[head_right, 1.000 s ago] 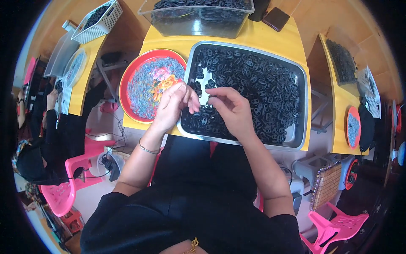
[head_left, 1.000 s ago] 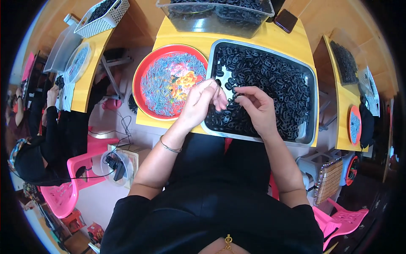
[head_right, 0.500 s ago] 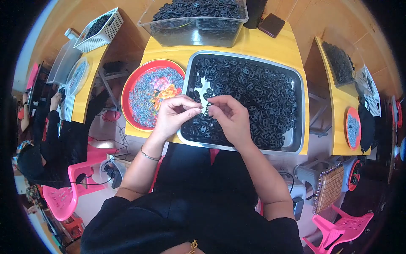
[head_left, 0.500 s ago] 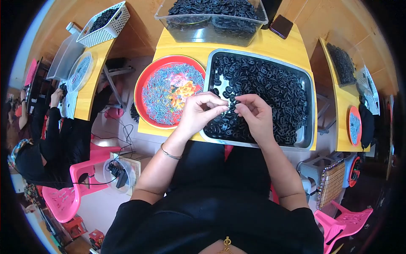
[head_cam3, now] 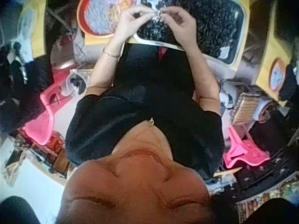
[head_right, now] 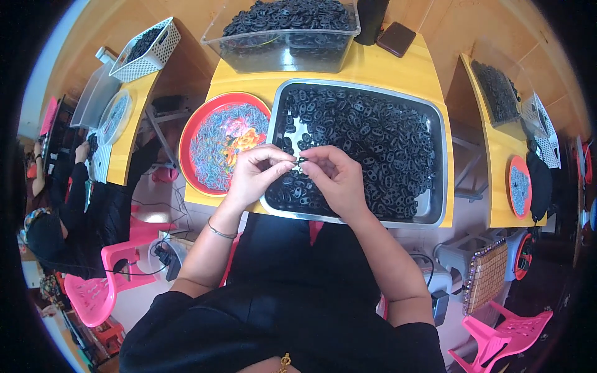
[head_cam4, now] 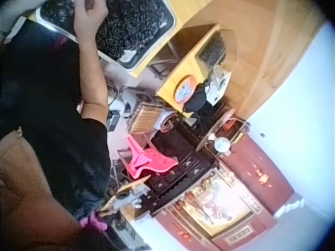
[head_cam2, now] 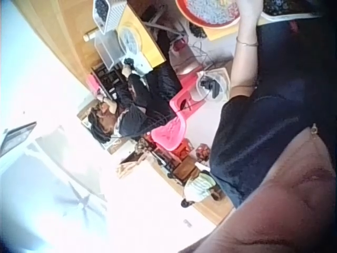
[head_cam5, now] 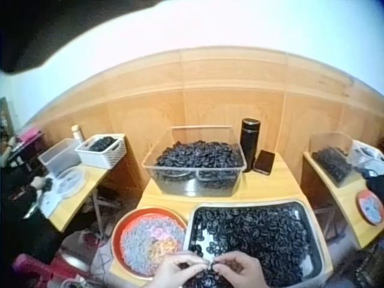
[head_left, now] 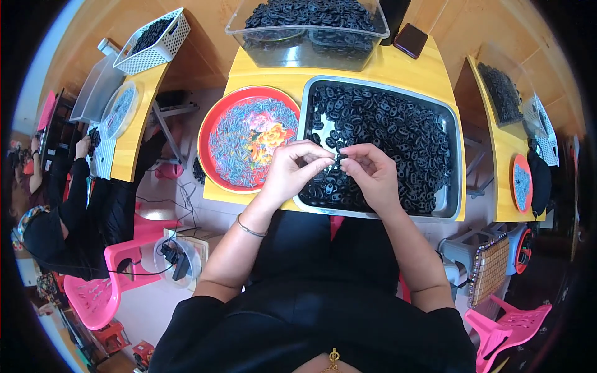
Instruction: The person assembles plastic cord locks by picking small pins from a round tray and plastic toggle pieces from a metal tray, then inserting the pins into the toggle pieces by hand.
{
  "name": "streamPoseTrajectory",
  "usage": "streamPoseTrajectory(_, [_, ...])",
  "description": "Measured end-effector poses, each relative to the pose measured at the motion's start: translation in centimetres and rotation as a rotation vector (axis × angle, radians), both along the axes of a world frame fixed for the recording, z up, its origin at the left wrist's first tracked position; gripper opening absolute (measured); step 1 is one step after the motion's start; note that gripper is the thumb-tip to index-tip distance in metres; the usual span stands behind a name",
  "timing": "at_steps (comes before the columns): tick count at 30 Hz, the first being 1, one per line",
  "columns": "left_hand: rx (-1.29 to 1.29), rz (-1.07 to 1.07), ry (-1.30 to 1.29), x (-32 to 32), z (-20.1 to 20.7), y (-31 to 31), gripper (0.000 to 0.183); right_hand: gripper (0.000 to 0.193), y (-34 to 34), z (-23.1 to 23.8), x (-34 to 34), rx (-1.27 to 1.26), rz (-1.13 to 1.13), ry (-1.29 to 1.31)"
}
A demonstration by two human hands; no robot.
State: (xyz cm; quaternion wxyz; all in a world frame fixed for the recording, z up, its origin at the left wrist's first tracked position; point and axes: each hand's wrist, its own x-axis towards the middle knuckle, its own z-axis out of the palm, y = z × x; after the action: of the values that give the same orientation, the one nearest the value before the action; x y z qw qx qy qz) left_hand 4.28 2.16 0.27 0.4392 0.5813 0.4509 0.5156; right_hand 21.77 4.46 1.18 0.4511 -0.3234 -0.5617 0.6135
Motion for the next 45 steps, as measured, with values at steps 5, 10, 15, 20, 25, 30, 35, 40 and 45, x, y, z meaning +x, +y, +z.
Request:
streamPoseTrajectory(5, [0.02, 0.018, 0.002, 0.2, 0.2, 0.3, 0.007, 0.017, 0.0, -0.5, 0.1, 0.036, -0.018, -0.027])
streamPoseTrajectory(10, [-0.02, 0.017, 0.022, 0.3, 0.2, 0.0, 0.006, 0.014, 0.1, -0.7, -0.1, 0.063, -0.034, -0.052])
streamPoseTrajectory(15, [0.015, 0.014, 0.038, 0.2, 0.3, 0.2, 0.006, 0.013, 0.2, -0.5, 0.0, 0.094, -0.053, -0.075])
streamPoseTrajectory(20, [0.016, 0.01, 0.06, 0.4, 0.5, 0.1, 0.006, 0.013, 0.0, -0.8, 0.0, 0.081, -0.043, -0.08])
streamPoseTrajectory(25, [0.025, -0.004, 0.101, 0.3, 0.6, 0.0, 0.006, 0.013, 0.1, -0.9, 0.0, 0.079, -0.057, -0.068])
streamPoseTrajectory(30, [-0.001, -0.009, 0.072, 0.3, 0.5, 0.2, 0.006, 0.012, 0.2, -0.9, -0.1, 0.109, -0.065, -0.081])
streamPoseTrajectory(35, [0.031, -0.01, 0.115, 0.2, 0.4, 0.2, 0.006, 0.014, 0.1, -0.8, 0.1, 0.183, -0.051, -0.195])
streamPoseTrajectory(40, [0.044, -0.007, 0.179, 0.2, 0.5, 0.1, 0.005, 0.012, 0.1, -0.7, 0.1, 0.247, -0.053, -0.272])
streamPoseTrajectory(45, [0.106, 0.039, 0.187, 0.7, 0.1, 0.0, 0.005, 0.013, 0.2, -1.6, 0.2, 0.128, -0.046, -0.233])
